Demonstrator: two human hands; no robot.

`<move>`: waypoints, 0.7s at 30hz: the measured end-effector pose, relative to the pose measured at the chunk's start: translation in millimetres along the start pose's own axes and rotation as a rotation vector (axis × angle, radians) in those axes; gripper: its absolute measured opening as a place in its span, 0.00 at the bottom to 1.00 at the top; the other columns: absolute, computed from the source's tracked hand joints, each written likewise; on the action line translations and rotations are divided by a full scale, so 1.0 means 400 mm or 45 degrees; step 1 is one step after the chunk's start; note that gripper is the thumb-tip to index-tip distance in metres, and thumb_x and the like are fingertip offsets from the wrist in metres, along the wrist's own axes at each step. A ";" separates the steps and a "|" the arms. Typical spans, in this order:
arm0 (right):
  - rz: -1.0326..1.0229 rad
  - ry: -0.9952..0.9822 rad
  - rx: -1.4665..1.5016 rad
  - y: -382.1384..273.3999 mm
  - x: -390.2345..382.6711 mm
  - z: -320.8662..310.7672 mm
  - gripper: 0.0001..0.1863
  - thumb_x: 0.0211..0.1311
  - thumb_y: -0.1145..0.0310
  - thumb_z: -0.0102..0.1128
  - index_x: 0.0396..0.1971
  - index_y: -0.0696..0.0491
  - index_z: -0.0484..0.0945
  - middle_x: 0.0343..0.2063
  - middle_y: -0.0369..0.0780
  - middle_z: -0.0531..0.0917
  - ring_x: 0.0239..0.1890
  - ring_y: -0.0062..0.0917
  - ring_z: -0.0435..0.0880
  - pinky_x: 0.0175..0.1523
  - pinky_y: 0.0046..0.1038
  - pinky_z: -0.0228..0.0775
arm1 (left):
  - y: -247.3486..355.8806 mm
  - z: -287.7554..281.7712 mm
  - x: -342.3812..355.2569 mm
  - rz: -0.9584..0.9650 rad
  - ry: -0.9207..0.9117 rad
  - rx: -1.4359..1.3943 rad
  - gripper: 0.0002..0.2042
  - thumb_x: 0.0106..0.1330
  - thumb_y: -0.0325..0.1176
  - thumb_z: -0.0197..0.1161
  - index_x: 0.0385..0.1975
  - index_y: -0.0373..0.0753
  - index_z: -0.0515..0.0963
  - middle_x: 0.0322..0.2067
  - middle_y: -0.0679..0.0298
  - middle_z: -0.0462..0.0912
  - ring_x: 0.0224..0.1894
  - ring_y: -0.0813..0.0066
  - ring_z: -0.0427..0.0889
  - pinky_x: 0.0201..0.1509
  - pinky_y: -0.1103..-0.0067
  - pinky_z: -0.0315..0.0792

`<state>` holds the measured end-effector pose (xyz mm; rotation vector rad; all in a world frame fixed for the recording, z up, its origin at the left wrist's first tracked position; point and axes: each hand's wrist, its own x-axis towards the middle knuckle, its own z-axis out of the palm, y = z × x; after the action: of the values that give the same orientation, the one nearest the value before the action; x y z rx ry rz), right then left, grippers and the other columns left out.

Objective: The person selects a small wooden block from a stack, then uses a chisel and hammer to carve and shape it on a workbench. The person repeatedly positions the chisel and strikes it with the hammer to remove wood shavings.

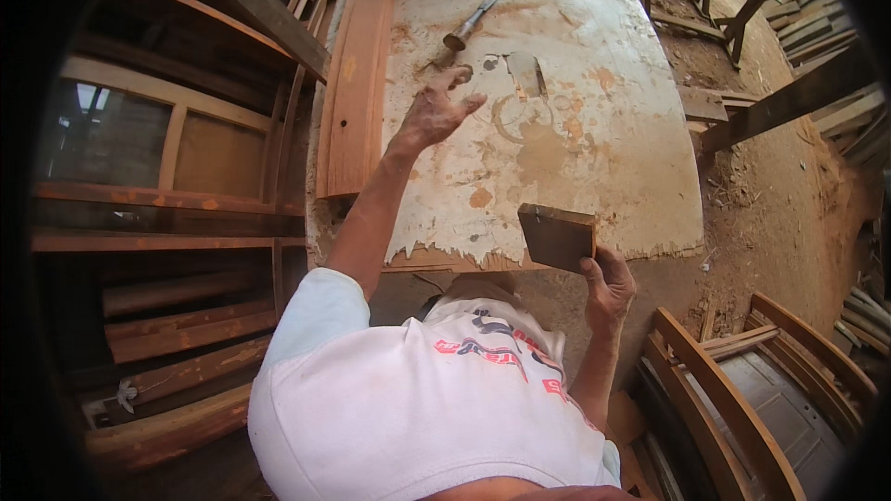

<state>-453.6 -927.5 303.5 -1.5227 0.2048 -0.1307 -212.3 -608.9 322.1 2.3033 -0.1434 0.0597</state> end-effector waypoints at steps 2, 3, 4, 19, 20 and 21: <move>0.101 -0.023 -0.172 -0.034 0.008 -0.022 0.16 0.69 0.71 0.72 0.53 0.59 0.83 0.41 0.39 0.89 0.45 0.20 0.86 0.51 0.25 0.79 | -0.071 0.006 0.135 -0.026 0.126 0.005 0.30 0.65 0.47 0.72 0.60 0.32 0.77 0.58 0.44 0.83 0.61 0.49 0.82 0.64 0.62 0.75; 0.087 -0.029 -0.246 -0.045 0.011 -0.038 0.16 0.68 0.71 0.72 0.53 0.59 0.83 0.41 0.39 0.89 0.44 0.20 0.86 0.51 0.25 0.79 | -0.087 0.014 0.181 -0.114 0.198 -0.089 0.29 0.65 0.48 0.72 0.57 0.32 0.78 0.54 0.43 0.85 0.57 0.48 0.84 0.61 0.60 0.76; 0.045 -0.053 -0.308 -0.059 0.038 -0.050 0.16 0.68 0.70 0.72 0.52 0.59 0.83 0.41 0.40 0.89 0.44 0.20 0.87 0.50 0.25 0.79 | -0.133 0.026 0.234 -0.134 0.322 0.137 0.33 0.65 0.49 0.72 0.63 0.32 0.75 0.57 0.42 0.82 0.61 0.45 0.81 0.65 0.60 0.74; 0.053 0.261 -0.182 0.014 0.179 -0.428 0.16 0.67 0.68 0.74 0.50 0.60 0.85 0.40 0.38 0.90 0.42 0.20 0.86 0.50 0.25 0.79 | 0.069 0.225 0.251 -0.345 0.263 -0.176 0.23 0.75 0.36 0.57 0.66 0.34 0.76 0.38 0.51 0.87 0.40 0.64 0.86 0.46 0.69 0.79; 0.031 0.276 -0.146 0.021 0.197 -0.469 0.16 0.67 0.68 0.74 0.50 0.60 0.85 0.40 0.38 0.90 0.42 0.20 0.86 0.50 0.25 0.79 | 0.116 0.263 0.210 -0.302 0.251 -0.230 0.22 0.76 0.37 0.57 0.66 0.34 0.76 0.36 0.54 0.87 0.38 0.66 0.85 0.44 0.70 0.78; 0.011 0.257 -0.096 0.029 0.223 -0.503 0.16 0.67 0.67 0.74 0.50 0.60 0.85 0.40 0.38 0.90 0.42 0.20 0.86 0.50 0.25 0.79 | 0.148 0.281 0.145 -0.277 0.267 -0.263 0.22 0.76 0.37 0.56 0.66 0.33 0.76 0.34 0.56 0.87 0.35 0.67 0.83 0.42 0.71 0.78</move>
<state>-410.2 -1142.2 280.1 -1.5835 0.3808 -0.2725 -162.5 -736.5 295.3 2.0780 0.1994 0.1664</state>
